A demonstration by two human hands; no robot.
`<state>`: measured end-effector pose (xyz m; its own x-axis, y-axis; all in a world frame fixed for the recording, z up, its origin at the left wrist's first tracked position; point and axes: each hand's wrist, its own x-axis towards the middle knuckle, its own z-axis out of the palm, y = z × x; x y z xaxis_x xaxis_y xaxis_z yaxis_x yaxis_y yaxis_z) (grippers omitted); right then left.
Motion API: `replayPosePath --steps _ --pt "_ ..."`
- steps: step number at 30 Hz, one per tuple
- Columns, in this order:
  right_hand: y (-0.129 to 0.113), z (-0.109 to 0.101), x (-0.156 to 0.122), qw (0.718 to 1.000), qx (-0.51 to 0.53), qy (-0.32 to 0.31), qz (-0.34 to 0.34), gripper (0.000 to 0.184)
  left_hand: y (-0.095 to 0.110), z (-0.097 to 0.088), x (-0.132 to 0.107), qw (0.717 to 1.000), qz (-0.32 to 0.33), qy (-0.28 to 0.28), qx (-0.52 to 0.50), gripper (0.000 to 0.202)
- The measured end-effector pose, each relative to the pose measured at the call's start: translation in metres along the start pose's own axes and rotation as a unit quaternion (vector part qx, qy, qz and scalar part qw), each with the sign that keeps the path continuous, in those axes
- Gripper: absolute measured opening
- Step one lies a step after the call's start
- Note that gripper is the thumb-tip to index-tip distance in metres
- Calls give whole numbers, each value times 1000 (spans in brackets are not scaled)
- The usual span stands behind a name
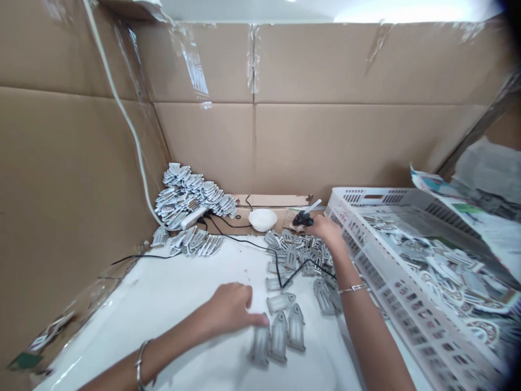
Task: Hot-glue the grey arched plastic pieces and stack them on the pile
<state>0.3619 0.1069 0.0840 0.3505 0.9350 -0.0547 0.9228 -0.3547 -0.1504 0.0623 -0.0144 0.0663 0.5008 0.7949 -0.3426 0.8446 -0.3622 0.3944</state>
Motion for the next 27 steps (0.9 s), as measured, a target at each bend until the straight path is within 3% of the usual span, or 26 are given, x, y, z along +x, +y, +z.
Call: replayPosePath --steps 3,6,13,16,19,21,24,27 --pt "5 3 3 1000 0 -11 4 44 26 20 -2 998 8 -32 50 61" --pt "12 3 4 1000 2 -12 12 45 31 24 2 996 -1 -53 72 59" --pt "14 -8 -3 999 23 23 4 40 5 28 4 993 -7 -100 54 42" --pt "4 -18 -10 998 33 50 -19 40 -5 24 3 997 -7 -67 40 31" --pt "-9 -29 -21 986 90 119 -79 37 -10 2 10 999 2 35 -34 23" --pt "-18 -36 -31 957 170 182 -148 34 -9 -24 19 981 20 103 -164 27" --pt "-29 -46 -49 914 257 235 -209 30 1 -69 29 908 84 193 -363 35" --pt "-36 -56 -67 893 292 258 -226 32 14 -105 29 841 145 246 -459 41"
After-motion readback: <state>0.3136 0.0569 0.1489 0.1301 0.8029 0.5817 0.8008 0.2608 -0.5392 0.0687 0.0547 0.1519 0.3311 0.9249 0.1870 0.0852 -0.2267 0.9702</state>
